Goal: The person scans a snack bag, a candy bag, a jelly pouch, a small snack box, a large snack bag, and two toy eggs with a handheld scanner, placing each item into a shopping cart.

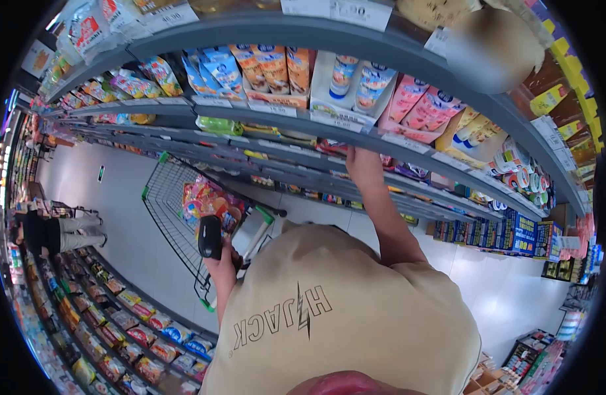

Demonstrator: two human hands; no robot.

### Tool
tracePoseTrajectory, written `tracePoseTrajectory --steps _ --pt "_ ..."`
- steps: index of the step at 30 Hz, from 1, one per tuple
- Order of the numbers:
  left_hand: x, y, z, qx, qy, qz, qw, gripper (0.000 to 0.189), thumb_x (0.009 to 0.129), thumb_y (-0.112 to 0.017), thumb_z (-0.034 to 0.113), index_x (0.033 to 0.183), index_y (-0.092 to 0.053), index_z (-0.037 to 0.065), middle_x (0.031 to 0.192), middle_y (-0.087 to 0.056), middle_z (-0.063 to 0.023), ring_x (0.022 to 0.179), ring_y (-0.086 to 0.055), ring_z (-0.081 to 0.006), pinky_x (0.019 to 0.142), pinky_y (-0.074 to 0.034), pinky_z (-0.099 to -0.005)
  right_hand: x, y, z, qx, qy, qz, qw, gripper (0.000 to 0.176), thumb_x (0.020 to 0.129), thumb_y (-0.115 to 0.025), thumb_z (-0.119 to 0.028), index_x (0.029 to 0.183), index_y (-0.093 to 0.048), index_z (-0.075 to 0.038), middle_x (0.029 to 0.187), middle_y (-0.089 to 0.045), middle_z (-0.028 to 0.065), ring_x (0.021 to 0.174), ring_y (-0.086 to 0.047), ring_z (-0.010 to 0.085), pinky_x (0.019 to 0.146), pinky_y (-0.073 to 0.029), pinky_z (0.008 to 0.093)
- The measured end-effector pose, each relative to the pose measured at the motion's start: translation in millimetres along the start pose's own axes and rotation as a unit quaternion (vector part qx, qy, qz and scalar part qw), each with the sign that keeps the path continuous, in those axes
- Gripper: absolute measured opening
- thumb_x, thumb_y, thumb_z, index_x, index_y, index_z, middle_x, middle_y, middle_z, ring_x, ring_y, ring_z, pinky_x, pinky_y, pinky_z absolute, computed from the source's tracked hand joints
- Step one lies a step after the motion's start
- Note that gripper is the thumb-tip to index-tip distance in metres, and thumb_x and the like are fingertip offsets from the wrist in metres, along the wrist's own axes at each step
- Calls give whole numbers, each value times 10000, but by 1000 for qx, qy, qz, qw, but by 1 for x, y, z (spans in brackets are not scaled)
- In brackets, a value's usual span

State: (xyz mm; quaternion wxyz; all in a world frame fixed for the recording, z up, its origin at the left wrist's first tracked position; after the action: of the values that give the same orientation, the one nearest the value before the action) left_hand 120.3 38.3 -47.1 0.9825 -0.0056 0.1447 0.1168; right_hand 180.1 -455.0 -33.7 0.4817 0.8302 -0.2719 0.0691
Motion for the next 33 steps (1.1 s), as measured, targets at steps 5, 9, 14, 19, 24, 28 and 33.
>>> tracePoseTrajectory --steps 5,9,14,19,24,28,33 --pt "-10 -30 2 38 19 -26 999 110 1044 -754 140 1011 -685 61 680 -584 15 547 -532 -90 506 -394 -271 -36 20 -7 292 68 -5 954 225 832 -741 58 946 -588 -61 1150 -726 169 982 -709 347 924 -586 421" --pt "-17 -61 3 131 7 -109 985 114 1012 -793 136 1044 -732 46 749 -650 23 624 -562 -70 573 -423 -276 -49 -5 -12 566 46 -122 814 410 851 -834 36 864 -455 -121 1160 -680 94 1090 -650 197 1003 -533 337" --pt "-46 -120 37 199 -69 -259 943 326 940 -839 59 1245 -735 10 1081 -785 -48 970 -705 -124 908 -571 -323 -58 -41 -38 701 15 -284 654 368 915 -805 -29 873 -460 -149 1112 -632 54 1049 -570 145 1010 -488 314" --pt "-50 -122 30 207 -70 -323 921 376 914 -812 -10 1275 -712 0 1162 -773 -92 1064 -714 -160 979 -559 -332 -59 -42 -76 718 9 -380 583 314 940 -715 -65 829 -438 -162 1036 -605 31 962 -521 131 909 -450 282" --pt "-46 -100 18 195 -74 -304 930 361 949 -820 17 1297 -726 35 1141 -779 -36 1048 -707 -131 962 -566 -330 -62 -35 -111 687 36 -447 572 321 933 -717 -80 807 -429 -150 988 -619 37 952 -534 139 899 -452 286" --pt "-47 -79 14 183 -92 -279 938 368 952 -820 24 1307 -724 35 1144 -780 -36 1050 -703 -126 959 -560 -322 -64 -63 -122 659 38 -449 603 300 911 -709 -43 823 -440 -141 987 -633 42 946 -562 145 919 -476 293" --pt "-52 -15 11 132 -81 -169 973 394 939 -852 60 1308 -719 22 1132 -782 -35 1022 -685 -111 934 -557 -312 -64 -116 -162 565 23 -376 734 323 861 -666 133 836 -458 -113 1005 -662 59 976 -610 150 971 -504 300"
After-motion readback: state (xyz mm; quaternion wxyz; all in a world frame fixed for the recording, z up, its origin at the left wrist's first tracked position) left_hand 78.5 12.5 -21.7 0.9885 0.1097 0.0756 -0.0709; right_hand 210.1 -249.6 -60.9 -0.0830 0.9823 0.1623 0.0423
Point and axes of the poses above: each hand's wrist, its own x-axis towards the middle knuckle, its own y-axis out of the back of the hand, z = x × y, the point moved 9 cm from there along x, towards the middle knuckle
